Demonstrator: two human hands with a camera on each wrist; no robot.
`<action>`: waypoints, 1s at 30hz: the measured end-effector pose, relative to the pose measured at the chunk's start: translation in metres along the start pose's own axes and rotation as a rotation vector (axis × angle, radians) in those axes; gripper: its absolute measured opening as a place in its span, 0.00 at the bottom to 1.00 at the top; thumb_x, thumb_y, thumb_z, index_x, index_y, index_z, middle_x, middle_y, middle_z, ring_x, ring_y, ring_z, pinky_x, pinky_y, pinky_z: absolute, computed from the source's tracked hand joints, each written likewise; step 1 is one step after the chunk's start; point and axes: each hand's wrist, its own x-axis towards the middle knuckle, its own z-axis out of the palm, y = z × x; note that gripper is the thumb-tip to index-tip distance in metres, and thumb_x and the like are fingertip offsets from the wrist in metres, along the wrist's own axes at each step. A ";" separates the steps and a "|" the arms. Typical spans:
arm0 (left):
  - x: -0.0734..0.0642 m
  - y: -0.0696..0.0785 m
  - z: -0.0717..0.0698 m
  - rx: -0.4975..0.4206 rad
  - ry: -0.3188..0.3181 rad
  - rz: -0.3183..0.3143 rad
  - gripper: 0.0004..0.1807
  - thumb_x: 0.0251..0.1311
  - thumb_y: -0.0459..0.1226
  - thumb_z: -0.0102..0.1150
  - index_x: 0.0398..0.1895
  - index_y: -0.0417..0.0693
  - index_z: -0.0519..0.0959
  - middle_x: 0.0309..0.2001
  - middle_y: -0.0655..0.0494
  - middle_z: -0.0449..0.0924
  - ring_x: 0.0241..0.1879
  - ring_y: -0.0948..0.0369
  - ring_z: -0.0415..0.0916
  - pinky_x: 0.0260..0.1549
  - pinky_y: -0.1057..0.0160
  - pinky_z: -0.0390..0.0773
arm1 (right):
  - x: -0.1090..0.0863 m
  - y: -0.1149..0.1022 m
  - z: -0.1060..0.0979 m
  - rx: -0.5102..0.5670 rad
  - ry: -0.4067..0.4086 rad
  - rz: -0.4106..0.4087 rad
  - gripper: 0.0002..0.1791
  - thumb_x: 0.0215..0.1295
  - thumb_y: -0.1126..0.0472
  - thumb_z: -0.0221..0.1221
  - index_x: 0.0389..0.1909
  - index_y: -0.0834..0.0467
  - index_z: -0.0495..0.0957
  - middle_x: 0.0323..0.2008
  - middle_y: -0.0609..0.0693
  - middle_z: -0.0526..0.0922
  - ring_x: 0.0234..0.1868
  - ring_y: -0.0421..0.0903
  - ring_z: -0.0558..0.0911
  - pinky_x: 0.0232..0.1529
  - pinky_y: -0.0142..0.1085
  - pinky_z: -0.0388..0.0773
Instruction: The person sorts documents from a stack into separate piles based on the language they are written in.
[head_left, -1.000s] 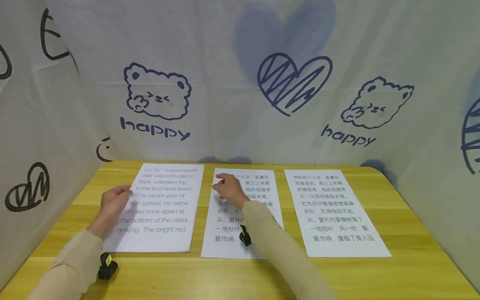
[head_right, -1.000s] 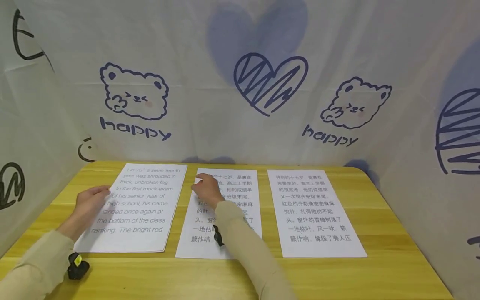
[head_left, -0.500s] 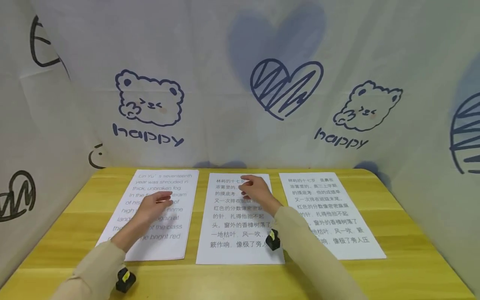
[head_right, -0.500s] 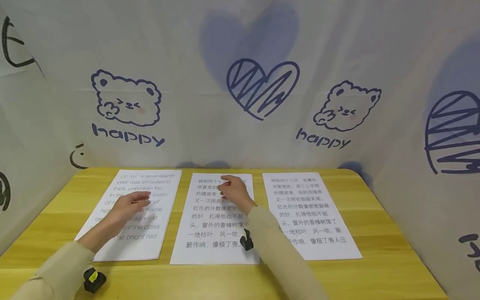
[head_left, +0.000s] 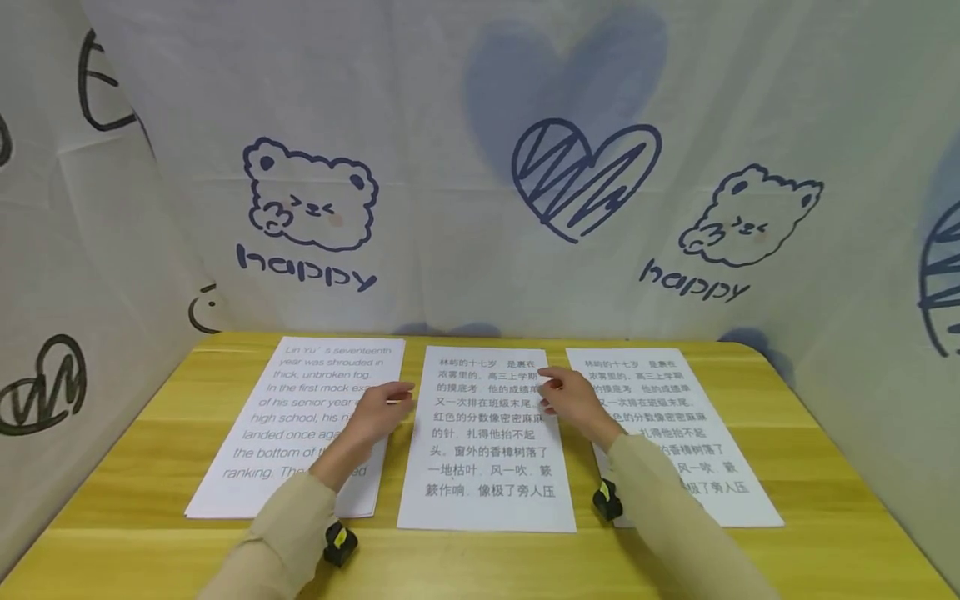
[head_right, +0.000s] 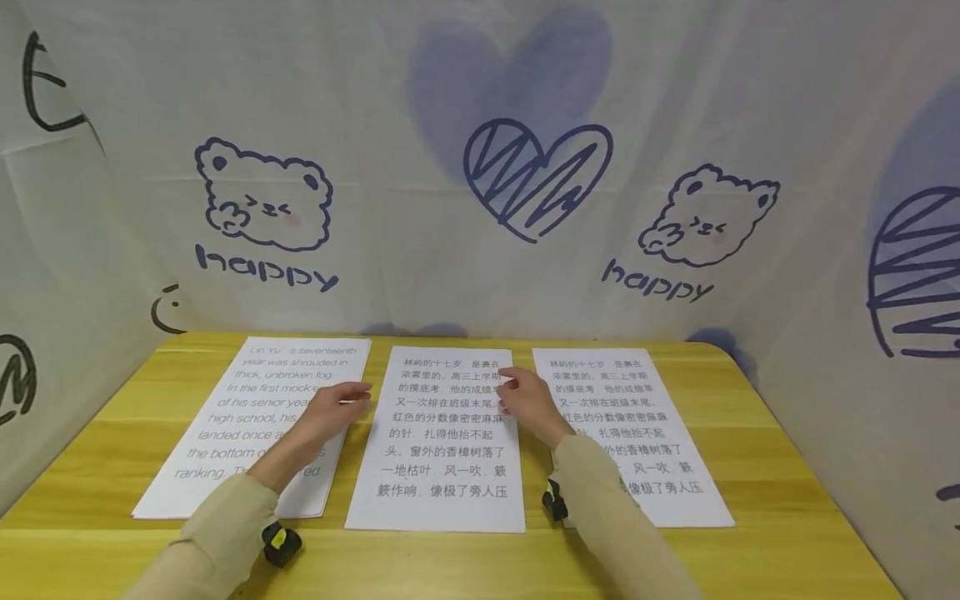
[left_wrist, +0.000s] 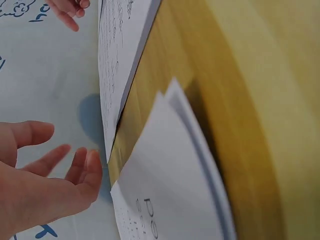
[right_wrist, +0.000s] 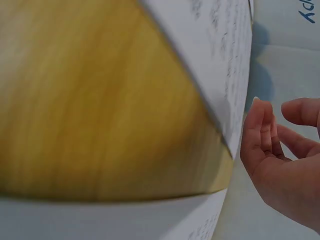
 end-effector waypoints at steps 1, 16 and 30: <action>0.002 0.001 0.002 0.017 0.001 -0.007 0.23 0.66 0.33 0.50 0.64 0.35 0.71 0.61 0.35 0.69 0.57 0.46 0.69 0.55 0.50 0.70 | -0.001 0.003 -0.002 -0.018 0.006 0.006 0.24 0.69 0.67 0.51 0.64 0.69 0.67 0.42 0.61 0.77 0.34 0.49 0.80 0.37 0.37 0.81; 0.021 -0.005 0.010 0.025 -0.009 -0.119 0.28 0.64 0.31 0.52 0.67 0.30 0.64 0.64 0.34 0.65 0.60 0.43 0.66 0.61 0.48 0.66 | -0.002 0.022 -0.011 -0.114 0.014 0.075 0.24 0.66 0.68 0.50 0.63 0.69 0.69 0.43 0.59 0.78 0.34 0.47 0.76 0.31 0.34 0.73; 0.025 -0.002 0.021 0.241 0.049 -0.082 0.08 0.58 0.32 0.53 0.32 0.36 0.80 0.38 0.38 0.78 0.39 0.50 0.69 0.34 0.62 0.71 | -0.003 0.019 -0.014 -0.183 -0.088 0.101 0.26 0.66 0.68 0.52 0.64 0.72 0.66 0.31 0.55 0.75 0.28 0.45 0.69 0.31 0.33 0.67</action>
